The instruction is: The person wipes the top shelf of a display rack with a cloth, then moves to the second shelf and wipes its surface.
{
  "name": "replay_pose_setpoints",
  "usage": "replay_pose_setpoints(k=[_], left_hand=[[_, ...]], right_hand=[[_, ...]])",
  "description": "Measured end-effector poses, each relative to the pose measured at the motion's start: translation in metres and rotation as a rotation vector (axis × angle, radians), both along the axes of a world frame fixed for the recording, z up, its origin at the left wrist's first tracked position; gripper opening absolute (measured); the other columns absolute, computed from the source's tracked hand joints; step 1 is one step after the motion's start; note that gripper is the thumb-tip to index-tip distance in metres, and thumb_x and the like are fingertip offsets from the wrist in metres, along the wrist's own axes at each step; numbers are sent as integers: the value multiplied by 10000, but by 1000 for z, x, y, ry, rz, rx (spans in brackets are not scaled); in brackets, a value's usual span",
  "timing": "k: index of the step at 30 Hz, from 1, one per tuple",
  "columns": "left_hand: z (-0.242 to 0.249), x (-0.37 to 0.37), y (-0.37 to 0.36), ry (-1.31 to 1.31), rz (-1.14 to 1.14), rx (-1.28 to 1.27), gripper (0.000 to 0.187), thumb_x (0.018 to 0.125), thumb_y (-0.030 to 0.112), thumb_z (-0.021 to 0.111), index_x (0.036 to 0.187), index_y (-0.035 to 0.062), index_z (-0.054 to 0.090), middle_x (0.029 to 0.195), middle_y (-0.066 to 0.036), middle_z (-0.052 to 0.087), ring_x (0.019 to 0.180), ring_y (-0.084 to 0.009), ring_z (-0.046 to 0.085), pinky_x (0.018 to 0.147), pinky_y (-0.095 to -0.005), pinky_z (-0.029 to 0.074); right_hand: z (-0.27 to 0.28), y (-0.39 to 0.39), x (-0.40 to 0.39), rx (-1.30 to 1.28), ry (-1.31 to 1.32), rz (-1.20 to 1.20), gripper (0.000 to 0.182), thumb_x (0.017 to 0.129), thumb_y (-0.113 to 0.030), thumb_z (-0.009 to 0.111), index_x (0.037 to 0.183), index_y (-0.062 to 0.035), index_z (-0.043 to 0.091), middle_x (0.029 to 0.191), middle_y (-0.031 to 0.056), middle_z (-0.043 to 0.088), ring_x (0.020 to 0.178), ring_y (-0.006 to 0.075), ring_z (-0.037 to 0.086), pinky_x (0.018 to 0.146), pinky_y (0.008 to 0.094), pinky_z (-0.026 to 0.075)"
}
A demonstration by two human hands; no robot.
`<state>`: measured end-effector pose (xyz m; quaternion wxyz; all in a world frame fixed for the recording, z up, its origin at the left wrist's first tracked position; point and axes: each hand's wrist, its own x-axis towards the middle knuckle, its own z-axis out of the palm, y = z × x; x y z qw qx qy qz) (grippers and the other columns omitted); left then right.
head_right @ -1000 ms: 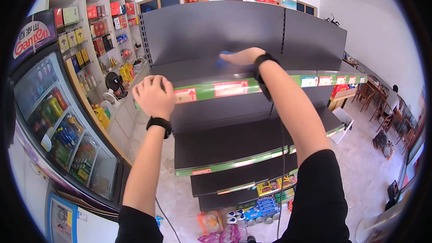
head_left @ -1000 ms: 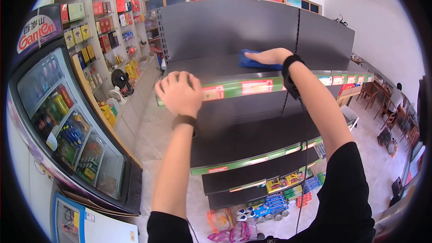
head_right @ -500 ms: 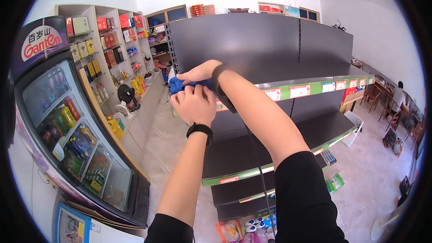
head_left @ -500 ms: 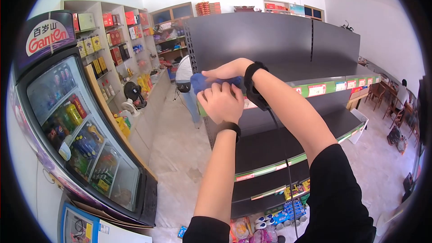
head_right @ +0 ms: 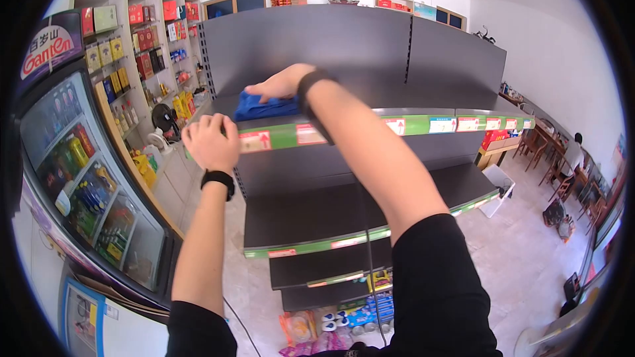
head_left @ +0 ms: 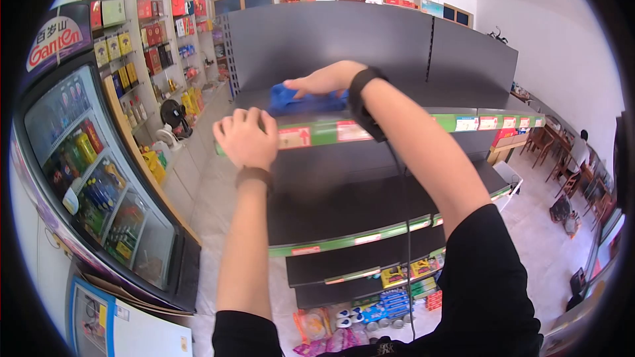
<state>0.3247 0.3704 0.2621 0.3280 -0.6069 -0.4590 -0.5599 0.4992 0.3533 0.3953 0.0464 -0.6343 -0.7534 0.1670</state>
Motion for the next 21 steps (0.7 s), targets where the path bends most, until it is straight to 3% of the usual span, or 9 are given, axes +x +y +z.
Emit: replay_pose_setpoints(k=[3,4,5,11,13,16,19,20,21], left_hand=[[0,-1,2,15,12,25,164,828,241,556,785,118,657,801,-33,604,833,-235,553,901,-391,361],[-1,0,2,19,20,34,160,832,238,557,788,121,657,800,-30,605,837,-231,556,899,-386,361],[-2,0,2,6,-2,19,159,827,241,556,787,126,658,812,-23,615,846,-229,558,906,-390,358],[-2,-1,4,-15,-57,-4,150,821,236,559,829,152,683,874,12,656,897,-210,570,942,-385,344],[-2,-3,3,1,-26,-29,145,824,219,558,814,146,683,877,16,658,907,-208,572,942,-375,347],[-1,-2,2,31,-1,-19,147,829,201,551,789,135,676,862,17,652,897,-209,574,929,-372,355],[-2,-2,4,43,-12,7,147,830,189,545,781,132,671,842,16,646,878,-209,574,923,-374,357],[-2,-2,4,43,-4,6,150,833,180,537,774,133,667,826,15,642,870,-209,573,922,-373,357],[-2,-1,5,45,-4,0,152,833,180,536,772,133,666,825,15,641,867,-209,572,920,-371,356]], right_hand=[[-7,2,78,-28,27,-190,760,868,-722,308,1347,-171,522,1415,230,412,1285,338,435,1054,479,322],[-1,-4,106,-88,-104,-168,793,875,-732,212,1410,-192,437,1456,196,369,1354,317,352,1046,456,349],[-4,-10,135,-94,-8,-229,786,880,-722,218,1410,-184,437,1457,207,362,1354,318,350,1045,451,349],[-5,-29,266,-54,-225,-528,782,856,-752,252,1372,-215,492,1410,179,434,1276,284,451,947,406,454],[-6,-27,291,-47,-254,-529,775,858,-748,266,1375,-215,489,1429,175,418,1299,283,434,928,396,468],[-7,-9,315,-29,-239,-522,796,817,-769,328,1347,-209,526,1374,207,469,1211,320,516,972,468,399],[1,6,323,-127,-232,-564,809,804,-775,359,1350,-202,526,1206,201,571,1066,298,567,944,453,417],[4,9,326,-175,-187,-552,802,821,-744,389,1387,-182,480,1071,175,572,927,276,546,918,461,428],[6,12,328,-210,-157,-559,801,828,-734,393,1398,-176,462,1075,176,570,931,278,544,921,471,425]])
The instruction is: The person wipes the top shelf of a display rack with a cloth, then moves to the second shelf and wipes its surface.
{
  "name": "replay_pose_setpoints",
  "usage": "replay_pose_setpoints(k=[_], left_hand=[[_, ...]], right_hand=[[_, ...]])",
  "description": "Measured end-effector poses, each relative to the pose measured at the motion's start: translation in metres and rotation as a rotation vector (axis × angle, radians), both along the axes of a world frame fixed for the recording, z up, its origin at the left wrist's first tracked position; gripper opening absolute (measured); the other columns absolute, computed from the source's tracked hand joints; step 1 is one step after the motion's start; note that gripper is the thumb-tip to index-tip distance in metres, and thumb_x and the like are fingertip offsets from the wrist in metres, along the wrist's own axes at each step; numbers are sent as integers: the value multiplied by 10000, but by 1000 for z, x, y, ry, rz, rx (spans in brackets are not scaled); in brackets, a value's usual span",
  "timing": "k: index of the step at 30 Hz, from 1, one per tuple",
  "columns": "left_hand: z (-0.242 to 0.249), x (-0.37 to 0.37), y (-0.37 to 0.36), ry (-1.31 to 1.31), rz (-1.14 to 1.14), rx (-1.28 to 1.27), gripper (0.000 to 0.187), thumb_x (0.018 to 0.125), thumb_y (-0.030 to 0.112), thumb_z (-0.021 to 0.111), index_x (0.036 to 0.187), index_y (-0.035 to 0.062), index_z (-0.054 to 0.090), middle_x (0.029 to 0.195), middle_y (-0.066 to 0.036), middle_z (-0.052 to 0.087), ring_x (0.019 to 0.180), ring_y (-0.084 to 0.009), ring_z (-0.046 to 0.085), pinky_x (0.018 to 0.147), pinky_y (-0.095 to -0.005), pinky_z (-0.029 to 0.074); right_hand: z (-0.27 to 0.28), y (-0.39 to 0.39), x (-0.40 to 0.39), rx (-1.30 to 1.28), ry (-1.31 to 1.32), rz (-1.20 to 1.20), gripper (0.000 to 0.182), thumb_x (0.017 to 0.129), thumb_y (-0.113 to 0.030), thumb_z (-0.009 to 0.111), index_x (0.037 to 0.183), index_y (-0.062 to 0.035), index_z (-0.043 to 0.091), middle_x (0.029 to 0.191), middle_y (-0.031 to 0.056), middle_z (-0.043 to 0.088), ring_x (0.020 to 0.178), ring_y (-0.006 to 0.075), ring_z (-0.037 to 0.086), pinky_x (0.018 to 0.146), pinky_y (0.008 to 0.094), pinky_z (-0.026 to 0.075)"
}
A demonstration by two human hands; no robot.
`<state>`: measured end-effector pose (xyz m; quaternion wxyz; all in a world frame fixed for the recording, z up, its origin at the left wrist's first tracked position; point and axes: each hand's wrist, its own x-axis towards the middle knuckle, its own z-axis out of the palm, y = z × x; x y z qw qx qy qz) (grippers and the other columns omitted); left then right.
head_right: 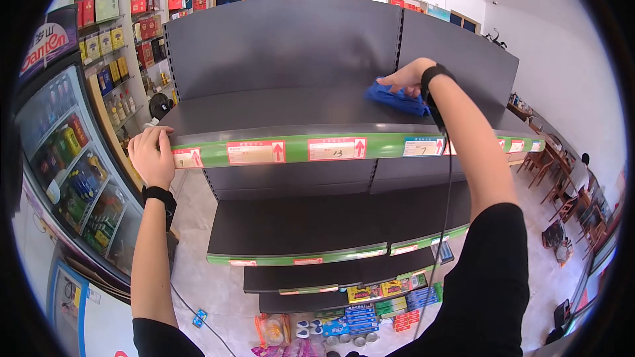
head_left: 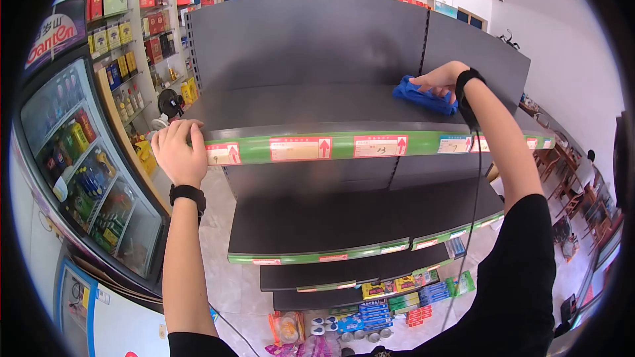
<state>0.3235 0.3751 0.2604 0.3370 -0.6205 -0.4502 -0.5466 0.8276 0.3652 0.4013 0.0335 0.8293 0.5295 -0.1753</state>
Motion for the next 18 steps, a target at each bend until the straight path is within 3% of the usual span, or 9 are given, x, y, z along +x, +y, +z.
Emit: replay_pose_setpoints(k=[2,3,6,9,12,15,18], left_hand=[[0,-1,0,-1,8,-13,154,834,181,533,769,134,665,822,16,641,862,-209,571,916,-368,356],[0,-1,0,-2,5,-13,154,832,180,532,768,135,665,822,15,641,860,-209,570,913,-368,356],[0,0,-1,-1,-6,-6,152,825,177,531,765,136,664,821,12,640,854,-209,568,905,-367,355],[1,0,-2,-6,-11,-9,143,811,172,533,760,140,662,821,9,640,850,-208,566,903,-370,353],[0,1,-1,-14,-29,17,140,808,174,533,760,143,662,820,10,638,847,-211,563,904,-371,352],[1,1,-2,-28,-37,2,131,797,173,541,761,144,663,820,12,637,847,-210,559,918,-374,348],[0,2,-1,-33,-36,12,120,789,173,549,752,142,659,820,15,636,843,-206,558,929,-378,346]], right_hand=[[3,7,1,-51,69,-17,800,840,-714,401,1421,-164,425,1081,180,565,938,283,540,927,491,420],[6,11,0,-89,79,-26,799,852,-695,404,1438,-153,390,1205,234,563,1107,320,544,970,512,388],[2,21,-9,-47,-23,-83,806,841,-710,397,1422,-151,417,1300,251,525,1251,346,477,1019,509,348],[7,26,-29,-93,-287,20,842,816,-742,389,1397,-137,453,1369,226,473,1292,348,439,1052,490,318],[12,41,-31,-170,-291,26,954,791,-781,399,1414,-58,400,1285,272,524,1185,358,538,974,456,415],[10,55,-40,-237,-429,99,1023,758,-822,388,1392,-20,416,1291,275,518,1190,347,537,960,456,420],[7,59,-56,-173,-364,80,1002,730,-829,421,1342,-39,497,1373,228,465,1290,341,441,1041,467,338]])
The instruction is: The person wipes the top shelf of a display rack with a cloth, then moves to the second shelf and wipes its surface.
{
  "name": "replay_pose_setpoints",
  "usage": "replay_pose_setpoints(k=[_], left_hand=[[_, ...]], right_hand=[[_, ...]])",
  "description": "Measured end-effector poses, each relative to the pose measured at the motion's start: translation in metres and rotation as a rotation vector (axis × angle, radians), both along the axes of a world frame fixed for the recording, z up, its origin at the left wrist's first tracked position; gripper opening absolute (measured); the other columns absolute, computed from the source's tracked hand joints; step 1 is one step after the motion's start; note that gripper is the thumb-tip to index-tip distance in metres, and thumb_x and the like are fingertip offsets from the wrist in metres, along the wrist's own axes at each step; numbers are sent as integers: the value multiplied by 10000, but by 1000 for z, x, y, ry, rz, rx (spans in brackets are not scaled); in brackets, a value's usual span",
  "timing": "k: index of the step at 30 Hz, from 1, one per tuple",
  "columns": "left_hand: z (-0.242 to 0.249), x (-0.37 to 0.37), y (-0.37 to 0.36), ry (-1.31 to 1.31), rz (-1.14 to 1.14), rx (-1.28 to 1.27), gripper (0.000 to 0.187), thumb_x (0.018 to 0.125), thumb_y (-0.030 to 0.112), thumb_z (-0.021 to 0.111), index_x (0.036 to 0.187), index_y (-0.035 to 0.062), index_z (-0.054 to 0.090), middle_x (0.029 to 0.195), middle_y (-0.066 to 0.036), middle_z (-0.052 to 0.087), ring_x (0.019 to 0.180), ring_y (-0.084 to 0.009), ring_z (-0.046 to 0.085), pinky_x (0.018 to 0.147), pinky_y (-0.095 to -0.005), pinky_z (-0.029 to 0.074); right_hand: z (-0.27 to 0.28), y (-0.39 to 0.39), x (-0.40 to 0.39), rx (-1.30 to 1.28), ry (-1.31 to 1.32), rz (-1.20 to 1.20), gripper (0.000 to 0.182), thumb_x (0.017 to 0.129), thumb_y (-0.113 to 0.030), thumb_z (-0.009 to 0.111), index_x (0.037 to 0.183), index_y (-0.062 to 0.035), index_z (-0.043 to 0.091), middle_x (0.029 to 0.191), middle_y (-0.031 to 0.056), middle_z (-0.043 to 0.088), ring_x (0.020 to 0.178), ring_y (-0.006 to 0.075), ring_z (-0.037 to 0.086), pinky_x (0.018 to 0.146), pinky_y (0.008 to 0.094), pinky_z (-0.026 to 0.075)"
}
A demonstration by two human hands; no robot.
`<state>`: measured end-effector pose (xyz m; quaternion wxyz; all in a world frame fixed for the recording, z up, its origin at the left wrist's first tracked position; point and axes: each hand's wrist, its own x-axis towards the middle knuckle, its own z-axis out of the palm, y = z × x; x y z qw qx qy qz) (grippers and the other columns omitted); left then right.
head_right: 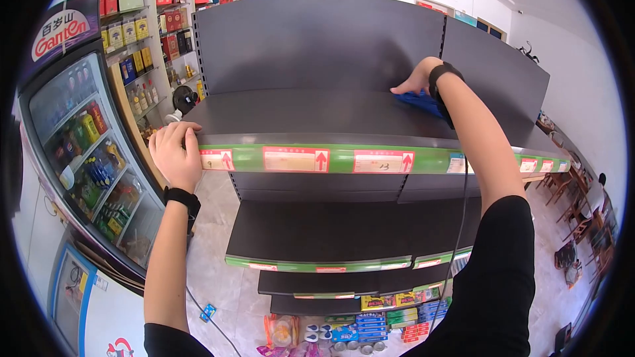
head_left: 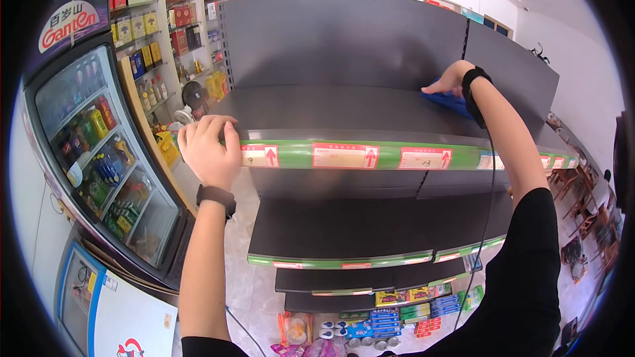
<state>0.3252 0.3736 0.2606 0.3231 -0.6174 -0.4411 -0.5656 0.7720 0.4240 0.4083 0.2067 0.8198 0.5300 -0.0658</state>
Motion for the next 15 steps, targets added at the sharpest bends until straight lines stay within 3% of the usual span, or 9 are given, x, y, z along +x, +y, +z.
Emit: replay_pose_setpoints(k=[3,8,12,13,15], left_hand=[[-1,2,0,-10,-13,11,115,785,177,552,743,142,654,817,16,635,843,-209,558,934,-381,346],[0,0,0,-13,-26,9,113,779,185,556,735,136,648,804,6,628,844,-220,561,939,-396,346],[1,0,0,-22,-31,16,116,769,194,564,729,136,656,804,-3,628,835,-224,565,931,-414,355],[0,-1,3,-24,-43,41,111,755,199,572,712,135,652,792,-13,620,819,-233,561,904,-417,365],[0,0,1,-34,-24,34,105,754,182,563,712,137,649,786,-6,615,814,-231,554,890,-395,364]], right_hand=[[-1,8,-26,45,185,41,1035,713,-832,454,1366,-30,460,1379,260,439,1277,343,453,1015,455,374],[5,21,-113,35,153,304,1036,708,-801,512,1395,-32,415,1333,302,461,1154,372,541,947,417,427],[4,31,-185,54,249,416,975,738,-753,543,1420,-74,383,1416,261,396,1274,425,427,1040,438,358],[7,27,-208,39,228,438,934,751,-723,558,1410,-79,404,1417,245,404,1276,398,435,1039,420,362],[7,39,-241,38,206,544,1013,706,-761,571,1370,-8,433,1383,281,421,1211,399,494,951,401,449]])
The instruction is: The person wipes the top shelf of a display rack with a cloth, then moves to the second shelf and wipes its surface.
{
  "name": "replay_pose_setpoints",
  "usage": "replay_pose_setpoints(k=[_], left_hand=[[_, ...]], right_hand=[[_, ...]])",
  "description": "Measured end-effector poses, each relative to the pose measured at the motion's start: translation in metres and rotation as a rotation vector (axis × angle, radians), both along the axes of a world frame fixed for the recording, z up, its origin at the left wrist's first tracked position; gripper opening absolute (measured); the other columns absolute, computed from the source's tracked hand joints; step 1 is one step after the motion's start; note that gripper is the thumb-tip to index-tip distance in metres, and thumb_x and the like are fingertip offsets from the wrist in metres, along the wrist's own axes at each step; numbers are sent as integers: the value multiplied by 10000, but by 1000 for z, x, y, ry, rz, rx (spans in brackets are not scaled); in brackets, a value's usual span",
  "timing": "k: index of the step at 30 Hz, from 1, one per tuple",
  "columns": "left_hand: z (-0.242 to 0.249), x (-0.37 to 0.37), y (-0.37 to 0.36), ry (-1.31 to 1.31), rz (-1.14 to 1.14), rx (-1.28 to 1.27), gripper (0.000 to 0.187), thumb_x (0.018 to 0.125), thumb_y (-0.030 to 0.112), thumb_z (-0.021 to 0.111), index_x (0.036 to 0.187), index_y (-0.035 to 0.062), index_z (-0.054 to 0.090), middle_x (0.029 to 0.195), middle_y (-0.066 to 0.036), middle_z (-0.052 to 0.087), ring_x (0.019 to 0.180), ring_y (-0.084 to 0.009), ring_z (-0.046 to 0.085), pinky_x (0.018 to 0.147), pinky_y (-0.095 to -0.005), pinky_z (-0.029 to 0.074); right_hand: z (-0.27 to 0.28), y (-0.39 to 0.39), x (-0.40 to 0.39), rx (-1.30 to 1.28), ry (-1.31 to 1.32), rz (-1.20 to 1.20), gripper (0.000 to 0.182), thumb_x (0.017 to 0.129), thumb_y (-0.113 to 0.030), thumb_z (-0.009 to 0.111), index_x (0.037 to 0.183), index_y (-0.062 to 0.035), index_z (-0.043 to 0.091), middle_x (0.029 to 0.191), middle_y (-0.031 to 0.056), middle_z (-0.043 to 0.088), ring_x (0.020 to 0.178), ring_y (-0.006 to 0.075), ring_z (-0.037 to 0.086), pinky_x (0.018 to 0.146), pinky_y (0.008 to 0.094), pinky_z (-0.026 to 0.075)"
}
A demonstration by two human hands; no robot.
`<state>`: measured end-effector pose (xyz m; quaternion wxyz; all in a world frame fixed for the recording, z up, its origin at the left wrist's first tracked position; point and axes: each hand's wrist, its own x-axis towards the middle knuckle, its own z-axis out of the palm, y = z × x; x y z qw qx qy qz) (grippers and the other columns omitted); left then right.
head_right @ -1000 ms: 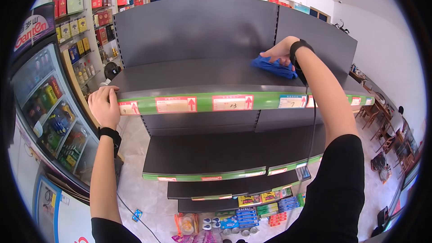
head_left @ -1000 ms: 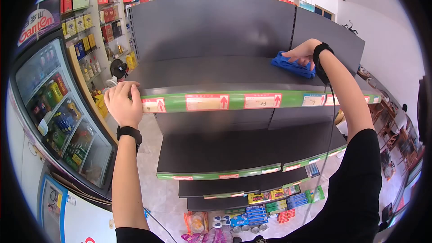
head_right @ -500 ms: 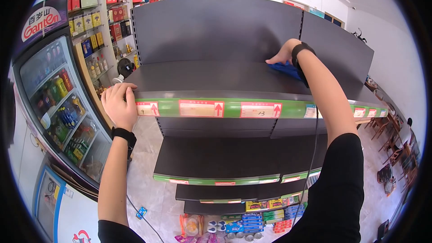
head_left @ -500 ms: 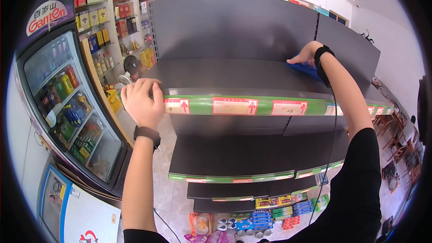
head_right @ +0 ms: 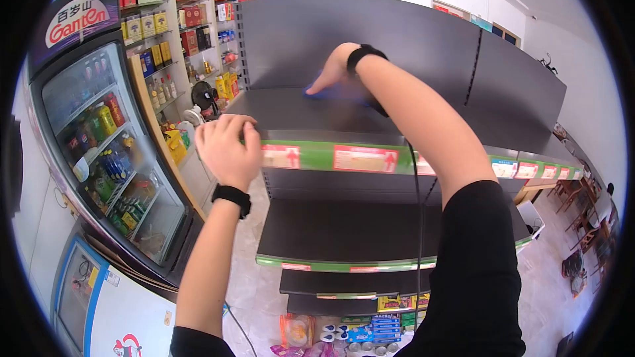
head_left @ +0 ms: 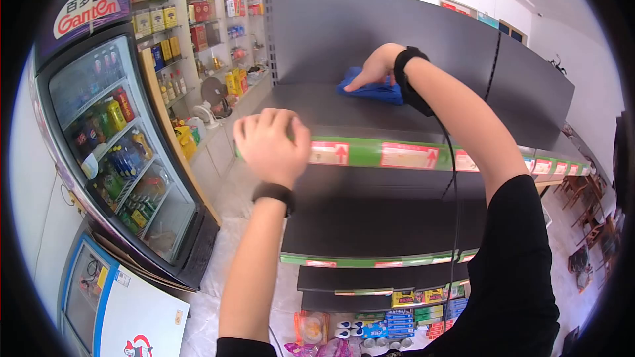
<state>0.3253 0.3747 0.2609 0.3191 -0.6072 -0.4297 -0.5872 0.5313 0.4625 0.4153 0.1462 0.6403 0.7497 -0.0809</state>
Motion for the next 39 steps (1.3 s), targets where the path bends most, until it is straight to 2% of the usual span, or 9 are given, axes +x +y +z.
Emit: replay_pose_setpoints(k=[1,6,9,16,20,26,29,33,39], left_hand=[[1,1,0,-6,9,-1,104,753,174,558,713,138,647,782,-3,613,812,-231,551,882,-384,363],[0,1,1,-34,-29,26,87,731,174,569,688,129,630,747,-16,583,789,-237,539,851,-394,369],[0,1,2,-42,-30,30,79,720,181,577,677,128,619,731,-20,564,771,-238,526,831,-402,371],[-1,2,3,-41,-13,28,79,713,187,581,679,124,616,728,-27,557,765,-246,518,838,-404,372],[0,1,1,-29,10,14,87,721,189,574,681,124,616,741,-31,564,783,-250,524,845,-410,371],[1,0,0,10,44,-4,116,739,208,567,691,116,619,761,-44,581,801,-255,533,860,-413,375],[0,-1,-1,21,43,-13,127,751,215,564,696,117,623,780,-42,592,812,-251,538,872,-408,375],[0,-2,0,48,76,28,139,782,197,534,699,126,620,776,-16,591,807,-235,544,843,-388,378],[-2,-4,1,58,107,-88,159,802,214,539,753,103,641,823,-31,612,848,-241,550,905,-394,366]], right_hand=[[-1,10,-14,11,-12,52,1055,683,-780,577,1350,27,448,1365,298,430,1179,400,524,907,392,493],[-6,25,-88,40,41,54,873,726,-592,628,1378,-40,445,1414,240,410,1200,388,508,961,421,451],[-7,34,-118,29,20,116,863,727,-580,625,1376,-39,446,1426,227,400,1201,391,505,971,421,442],[-12,34,-137,38,109,179,673,817,-481,558,1399,-161,450,1458,137,394,1291,314,437,1019,407,399],[-10,17,-103,-79,267,242,539,893,-346,475,1407,-189,439,1446,127,411,1313,273,417,1063,398,354],[3,-34,-30,-165,140,114,568,824,-251,544,1386,-210,473,1438,116,430,1315,259,419,1056,417,350],[5,-76,24,-157,164,140,556,814,-186,515,1369,-171,499,1377,101,501,1250,260,487,1019,368,400],[6,-131,95,-124,259,78,526,791,-176,517,1314,-149,563,1306,63,566,1140,213,545,966,336,428],[-10,-155,190,45,-22,-207,495,769,-303,571,1219,-102,610,1203,104,619,1060,244,592,870,380,472]])
